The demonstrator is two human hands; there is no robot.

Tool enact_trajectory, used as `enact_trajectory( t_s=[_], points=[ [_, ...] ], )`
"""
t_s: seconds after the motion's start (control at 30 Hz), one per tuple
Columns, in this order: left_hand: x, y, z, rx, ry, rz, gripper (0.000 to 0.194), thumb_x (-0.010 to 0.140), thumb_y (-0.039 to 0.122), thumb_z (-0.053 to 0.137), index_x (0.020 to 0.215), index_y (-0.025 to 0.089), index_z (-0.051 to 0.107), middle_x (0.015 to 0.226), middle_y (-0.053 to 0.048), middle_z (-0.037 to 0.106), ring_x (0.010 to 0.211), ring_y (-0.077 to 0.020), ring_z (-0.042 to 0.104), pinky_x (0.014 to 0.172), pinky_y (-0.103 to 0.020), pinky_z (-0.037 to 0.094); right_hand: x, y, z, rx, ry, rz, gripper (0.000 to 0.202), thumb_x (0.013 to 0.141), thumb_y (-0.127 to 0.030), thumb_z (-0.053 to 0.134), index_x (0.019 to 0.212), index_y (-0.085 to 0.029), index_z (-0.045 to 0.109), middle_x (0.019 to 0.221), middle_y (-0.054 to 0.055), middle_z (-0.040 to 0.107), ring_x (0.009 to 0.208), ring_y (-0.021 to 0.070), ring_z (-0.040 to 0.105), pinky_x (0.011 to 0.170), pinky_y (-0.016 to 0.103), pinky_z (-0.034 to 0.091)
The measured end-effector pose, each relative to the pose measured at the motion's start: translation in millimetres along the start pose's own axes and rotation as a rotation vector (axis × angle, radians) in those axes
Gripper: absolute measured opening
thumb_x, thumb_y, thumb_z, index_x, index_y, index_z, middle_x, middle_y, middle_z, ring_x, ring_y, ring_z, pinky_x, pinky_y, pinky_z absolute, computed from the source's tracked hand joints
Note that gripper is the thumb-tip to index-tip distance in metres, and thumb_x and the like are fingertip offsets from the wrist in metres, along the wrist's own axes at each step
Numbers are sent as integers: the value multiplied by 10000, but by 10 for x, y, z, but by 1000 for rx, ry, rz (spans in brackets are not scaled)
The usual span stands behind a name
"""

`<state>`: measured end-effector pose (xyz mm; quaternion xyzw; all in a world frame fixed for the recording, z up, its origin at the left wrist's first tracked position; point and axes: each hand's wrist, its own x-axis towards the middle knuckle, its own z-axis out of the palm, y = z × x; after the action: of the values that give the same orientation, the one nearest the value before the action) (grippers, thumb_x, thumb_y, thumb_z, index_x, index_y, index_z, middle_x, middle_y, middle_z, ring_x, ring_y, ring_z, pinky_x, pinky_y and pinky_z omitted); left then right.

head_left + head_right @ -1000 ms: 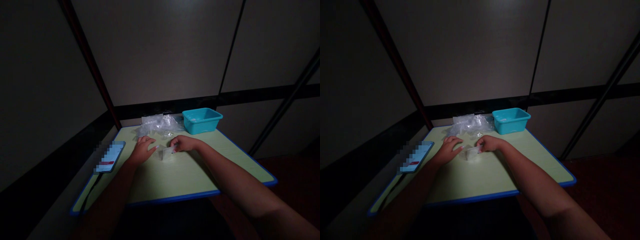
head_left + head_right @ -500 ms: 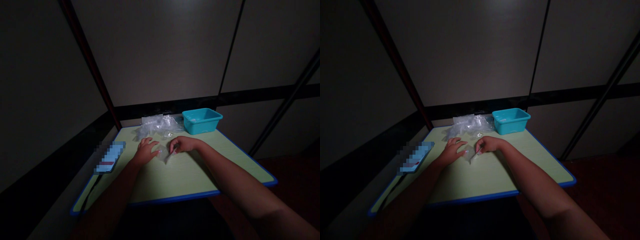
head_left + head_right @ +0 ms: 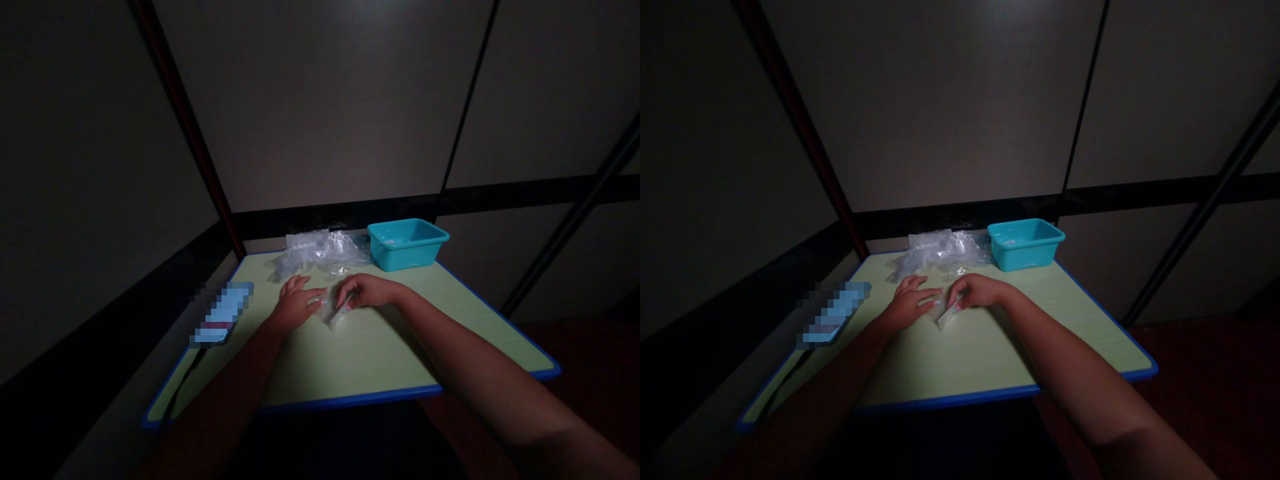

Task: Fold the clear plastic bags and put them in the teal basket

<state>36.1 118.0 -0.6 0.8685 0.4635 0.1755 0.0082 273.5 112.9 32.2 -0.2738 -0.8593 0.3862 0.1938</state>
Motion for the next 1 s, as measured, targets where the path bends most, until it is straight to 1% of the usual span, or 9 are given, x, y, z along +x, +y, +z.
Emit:
enact_trajectory(
  t_s=[0.1,0.23,0.37,0.43,0.53,0.6,0.77,0.87,1.0],
  points=[
    [7,1,-6,7,15,-26,335,852,440,534,1169,375,620,1335,-46,469,1259,-305,295,1029,-462,235,-9,-30,9,-26,18,-18,302,712,-319,698,961,-149,716,1155,95,637,1122,226,542,983,330,355],
    [9,-6,-16,-12,43,-57,349,870,429,494,1194,363,605,1309,-62,494,1241,-300,327,1009,-453,265,-32,-28,22,-69,9,76,563,696,-324,719,1231,-207,592,1341,59,514,1310,234,358,1077,330,231],
    [18,-21,-14,-24,67,-89,355,869,376,490,1207,353,595,1299,-67,507,1235,-301,338,1006,-461,270,-34,2,34,-53,-49,98,668,668,-385,743,1281,-207,545,1365,55,483,1368,232,232,1105,332,162],
    [29,-23,-25,-7,120,-139,387,871,354,480,1248,326,565,1300,-84,507,1232,-305,343,1005,-474,270,-30,7,40,-45,-61,105,685,658,-378,752,1286,-210,538,1375,64,467,1372,231,219,1106,333,159],
    [39,-23,-45,9,184,-190,389,880,352,458,1252,310,562,1296,-92,515,1237,-312,339,1006,-491,267,-26,8,55,-43,-70,141,736,643,-344,763,1315,-203,501,1433,95,369,1358,249,251,1090,336,197],
    [37,-23,-42,7,159,-168,367,883,360,450,1223,325,585,1301,-80,515,1244,-311,339,1010,-487,262,-24,11,69,-50,-79,160,760,641,-324,761,1332,-186,478,1456,115,311,1352,258,265,1075,331,228],
    [11,-36,13,-2,-31,-145,367,904,397,399,1234,395,559,1382,-44,454,1320,-329,263,1025,-528,214,-17,31,93,-79,-91,174,756,642,-291,753,1336,-180,474,1458,107,302,1323,257,330,1047,305,272],
    [4,-42,17,4,-106,-152,384,911,412,378,1268,412,519,1434,-38,403,1356,-337,210,1039,-552,175,-17,23,95,-79,-83,160,764,615,-270,768,1324,-209,490,1457,78,324,1298,256,373,1035,296,289],
    [7,-33,-6,17,-147,-137,396,917,414,361,1290,412,496,1466,-37,362,1372,-348,185,1046,-555,173,-31,-24,85,-107,-88,155,758,618,-265,765,1325,-219,492,1413,68,416,1279,260,402,1019,299,308]
  ],
)
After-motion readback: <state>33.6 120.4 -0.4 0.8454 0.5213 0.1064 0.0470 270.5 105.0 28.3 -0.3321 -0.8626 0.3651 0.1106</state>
